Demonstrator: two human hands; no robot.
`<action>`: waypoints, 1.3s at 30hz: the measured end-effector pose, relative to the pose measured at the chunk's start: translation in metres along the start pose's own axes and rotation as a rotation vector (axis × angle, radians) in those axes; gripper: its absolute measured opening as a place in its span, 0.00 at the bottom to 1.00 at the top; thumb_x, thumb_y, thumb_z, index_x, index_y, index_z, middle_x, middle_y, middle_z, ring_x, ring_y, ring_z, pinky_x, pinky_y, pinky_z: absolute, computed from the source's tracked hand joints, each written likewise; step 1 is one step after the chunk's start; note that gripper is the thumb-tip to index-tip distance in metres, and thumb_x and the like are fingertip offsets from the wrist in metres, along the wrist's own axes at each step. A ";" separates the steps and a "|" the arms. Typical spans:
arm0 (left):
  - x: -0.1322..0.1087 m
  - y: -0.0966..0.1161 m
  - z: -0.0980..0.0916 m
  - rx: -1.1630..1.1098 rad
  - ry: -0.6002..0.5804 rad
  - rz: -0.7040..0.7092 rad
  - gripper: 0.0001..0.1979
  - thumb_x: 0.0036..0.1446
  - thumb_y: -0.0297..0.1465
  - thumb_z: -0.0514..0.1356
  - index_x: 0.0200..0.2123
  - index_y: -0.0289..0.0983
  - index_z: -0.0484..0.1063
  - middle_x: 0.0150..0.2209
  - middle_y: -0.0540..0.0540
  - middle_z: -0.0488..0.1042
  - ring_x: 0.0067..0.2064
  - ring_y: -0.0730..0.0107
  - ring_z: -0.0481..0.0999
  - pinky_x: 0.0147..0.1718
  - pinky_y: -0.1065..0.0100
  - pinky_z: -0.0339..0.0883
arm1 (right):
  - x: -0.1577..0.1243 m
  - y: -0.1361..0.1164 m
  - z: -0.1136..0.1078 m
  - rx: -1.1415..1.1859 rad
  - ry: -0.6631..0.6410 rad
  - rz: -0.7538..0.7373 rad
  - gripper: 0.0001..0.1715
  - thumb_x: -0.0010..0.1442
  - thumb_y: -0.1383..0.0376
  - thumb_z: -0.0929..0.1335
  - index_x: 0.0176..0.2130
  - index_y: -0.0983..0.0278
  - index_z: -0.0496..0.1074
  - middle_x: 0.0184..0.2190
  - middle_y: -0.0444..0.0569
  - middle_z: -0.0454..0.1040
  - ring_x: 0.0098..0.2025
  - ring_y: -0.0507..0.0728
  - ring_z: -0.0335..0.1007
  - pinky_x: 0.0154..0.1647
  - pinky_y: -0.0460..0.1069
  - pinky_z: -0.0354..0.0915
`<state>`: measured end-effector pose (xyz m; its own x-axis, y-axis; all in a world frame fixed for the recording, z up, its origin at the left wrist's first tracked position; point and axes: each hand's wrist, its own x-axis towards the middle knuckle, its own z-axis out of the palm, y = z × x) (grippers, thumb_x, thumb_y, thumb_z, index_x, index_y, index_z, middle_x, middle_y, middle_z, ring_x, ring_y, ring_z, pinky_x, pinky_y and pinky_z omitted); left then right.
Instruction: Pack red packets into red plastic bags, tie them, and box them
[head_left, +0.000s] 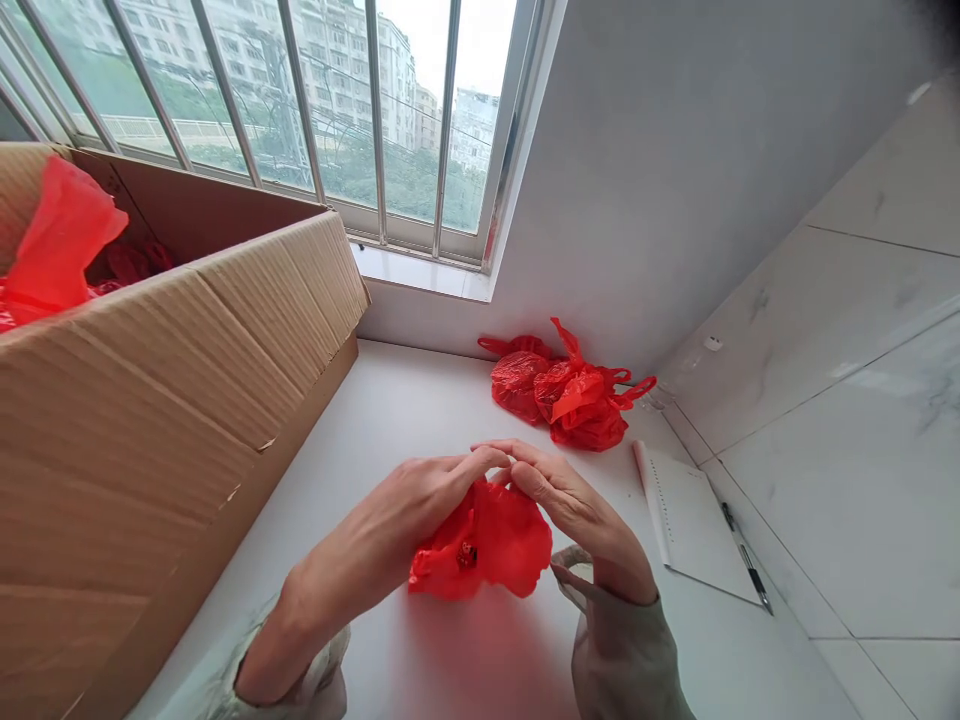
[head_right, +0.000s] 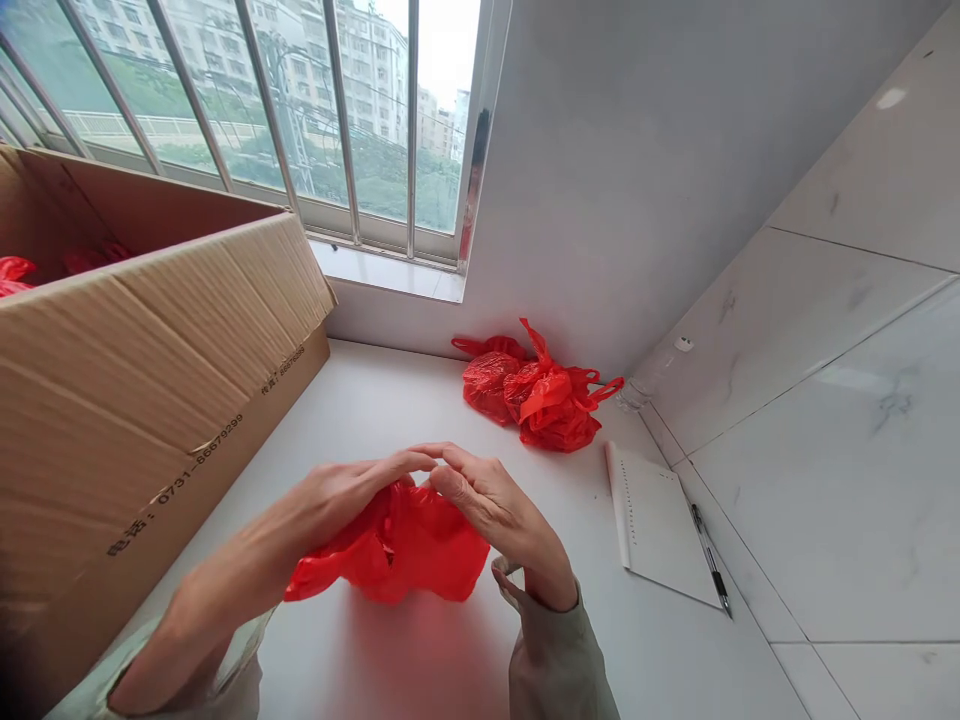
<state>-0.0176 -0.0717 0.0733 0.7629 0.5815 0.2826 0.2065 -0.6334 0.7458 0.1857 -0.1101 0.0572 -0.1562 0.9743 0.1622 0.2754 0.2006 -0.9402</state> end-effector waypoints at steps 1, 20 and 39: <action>0.002 -0.002 0.001 0.105 0.043 0.004 0.18 0.61 0.24 0.49 0.48 0.43 0.72 0.33 0.49 0.73 0.29 0.72 0.68 0.29 0.73 0.63 | 0.001 0.002 0.001 0.049 -0.038 0.044 0.22 0.65 0.47 0.64 0.47 0.57 0.76 0.24 0.42 0.67 0.27 0.52 0.63 0.25 0.44 0.61; 0.018 -0.023 0.008 0.137 0.032 0.073 0.25 0.65 0.25 0.49 0.59 0.53 0.69 0.52 0.45 0.65 0.38 0.72 0.70 0.39 0.70 0.68 | 0.022 0.039 -0.006 0.575 -0.238 0.152 0.15 0.56 0.57 0.73 0.42 0.62 0.77 0.37 0.46 0.75 0.38 0.53 0.71 0.42 0.47 0.68; -0.014 -0.005 -0.028 -0.128 0.195 -0.081 0.24 0.70 0.47 0.45 0.63 0.52 0.66 0.65 0.49 0.62 0.58 0.56 0.70 0.58 0.62 0.66 | -0.026 -0.017 -0.005 0.129 0.574 -0.238 0.13 0.56 0.70 0.68 0.41 0.57 0.66 0.29 0.40 0.69 0.32 0.51 0.66 0.37 0.47 0.63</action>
<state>-0.0470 -0.0625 0.0826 0.6120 0.7231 0.3203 0.1735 -0.5180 0.8376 0.1902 -0.1387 0.0706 0.3448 0.8112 0.4723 0.1737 0.4393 -0.8814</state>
